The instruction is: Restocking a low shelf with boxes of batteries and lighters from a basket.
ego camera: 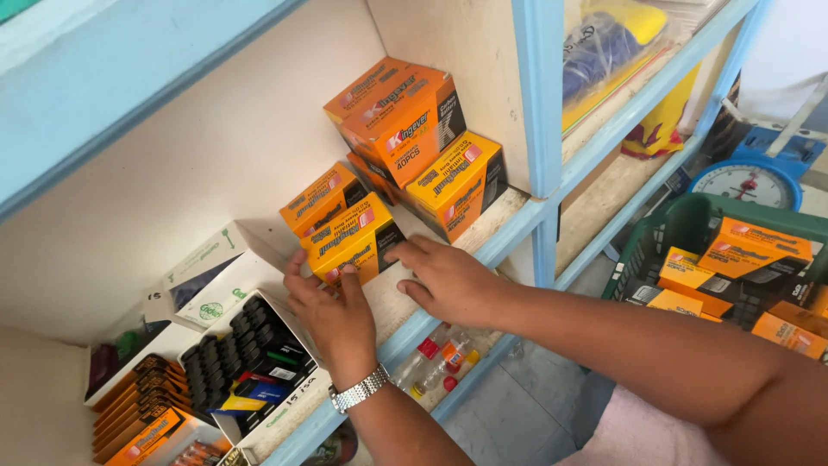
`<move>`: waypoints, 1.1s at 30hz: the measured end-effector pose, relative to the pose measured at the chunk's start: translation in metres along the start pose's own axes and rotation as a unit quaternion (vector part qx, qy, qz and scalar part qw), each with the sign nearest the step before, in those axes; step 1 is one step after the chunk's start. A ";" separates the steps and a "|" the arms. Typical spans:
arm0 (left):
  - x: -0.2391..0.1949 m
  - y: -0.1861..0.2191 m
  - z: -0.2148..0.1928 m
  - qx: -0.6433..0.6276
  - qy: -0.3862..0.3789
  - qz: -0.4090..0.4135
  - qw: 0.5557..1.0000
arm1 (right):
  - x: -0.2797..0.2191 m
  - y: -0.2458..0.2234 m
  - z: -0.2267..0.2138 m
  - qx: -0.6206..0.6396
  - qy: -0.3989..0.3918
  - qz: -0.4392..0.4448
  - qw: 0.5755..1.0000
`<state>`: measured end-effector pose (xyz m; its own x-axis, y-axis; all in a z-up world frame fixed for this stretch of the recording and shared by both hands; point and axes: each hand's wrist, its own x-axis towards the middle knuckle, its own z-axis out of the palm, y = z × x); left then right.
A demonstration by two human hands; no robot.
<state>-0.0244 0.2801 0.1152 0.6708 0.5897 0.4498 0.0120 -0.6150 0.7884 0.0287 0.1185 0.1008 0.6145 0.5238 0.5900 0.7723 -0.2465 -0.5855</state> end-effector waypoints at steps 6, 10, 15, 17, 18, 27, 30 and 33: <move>0.003 -0.008 0.007 -0.065 -0.007 0.005 0.998 | 0.005 0.016 0.014 -0.060 -0.062 0.002 0.996; 0.003 -0.002 0.004 -0.077 -0.034 -0.002 0.996 | 0.012 0.028 0.024 -0.125 -0.074 -0.011 0.989; 0.008 -0.015 0.011 -0.049 -0.057 -0.006 0.997 | 0.023 0.008 0.017 -0.147 -0.193 0.116 0.963; 0.012 -0.041 0.020 0.027 -0.056 0.036 0.997 | 0.021 0.005 0.019 -0.158 -0.232 0.129 0.951; 0.014 -0.047 0.021 0.031 -0.060 0.029 0.997 | 0.021 0.006 0.020 -0.154 -0.239 0.134 0.950; 0.053 -0.012 0.015 -0.075 -0.108 -0.151 0.980 | 0.015 0.012 0.024 -0.182 -0.173 0.087 0.964; 0.068 -0.018 0.027 -0.128 -0.135 -0.221 0.957 | 0.017 0.012 0.024 -0.183 -0.153 0.077 0.968; 0.070 -0.028 0.039 -0.132 -0.152 -0.202 0.958 | 0.017 0.009 0.024 -0.189 -0.180 0.087 0.961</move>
<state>0.0511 0.3174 0.1082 0.8364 0.5474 -0.0262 0.1555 -0.1913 0.9691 0.0421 0.1447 0.0925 0.6971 0.6790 0.2302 0.7075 -0.5996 -0.3740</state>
